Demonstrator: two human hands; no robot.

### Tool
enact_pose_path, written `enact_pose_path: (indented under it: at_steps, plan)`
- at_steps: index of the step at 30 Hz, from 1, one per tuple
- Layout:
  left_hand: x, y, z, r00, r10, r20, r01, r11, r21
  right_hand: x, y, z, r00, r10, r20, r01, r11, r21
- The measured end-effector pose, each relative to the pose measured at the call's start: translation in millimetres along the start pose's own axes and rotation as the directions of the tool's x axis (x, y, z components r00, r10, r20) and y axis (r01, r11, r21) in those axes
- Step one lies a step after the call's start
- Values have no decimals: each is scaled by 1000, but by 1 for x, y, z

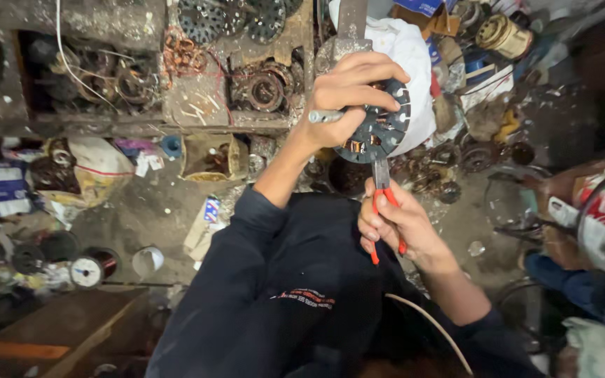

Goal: The person uses red-handled pliers to cut copper wires from a circular motor stator. They repeatedly grip and snip the wires while holding the stator with their other hand.

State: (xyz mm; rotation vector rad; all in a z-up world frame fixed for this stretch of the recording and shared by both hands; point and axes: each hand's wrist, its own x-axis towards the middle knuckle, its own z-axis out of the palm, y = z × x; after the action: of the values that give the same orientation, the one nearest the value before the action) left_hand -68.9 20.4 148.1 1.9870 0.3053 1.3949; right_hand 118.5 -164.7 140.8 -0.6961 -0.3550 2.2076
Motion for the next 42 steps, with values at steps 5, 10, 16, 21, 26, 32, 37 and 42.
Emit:
enact_pose_path:
  at_steps: [5,10,16,21,26,32,37,42]
  plan:
    - [-10,-1,7,995,-7,-97,0,997,-72,0,8,-4,881,-100,463,-230,764,603]
    - [-14,0,11,997,50,-64,-50,999,-2,-8,2,-4,976,31,215,-95,952,292]
    - [-17,-2,8,999,39,-31,-37,996,82,5,12,-16,998,-60,-33,58,996,-61]
    - [-29,-15,13,995,75,64,-94,918,386,51,25,-50,816,-542,-200,77,445,-892]
    - [-60,-41,6,983,-150,-104,177,919,353,58,10,-79,940,-259,-222,-21,605,-796]
    - [-122,-53,3,895,-325,-307,389,905,174,66,7,-78,919,379,111,-391,912,121]
    - [-145,-74,-29,541,-580,-609,444,812,-379,100,23,-88,824,511,242,-557,810,185]
    - [-212,-79,-84,393,-443,-806,440,860,-259,152,46,-142,881,339,-329,-456,794,-402]
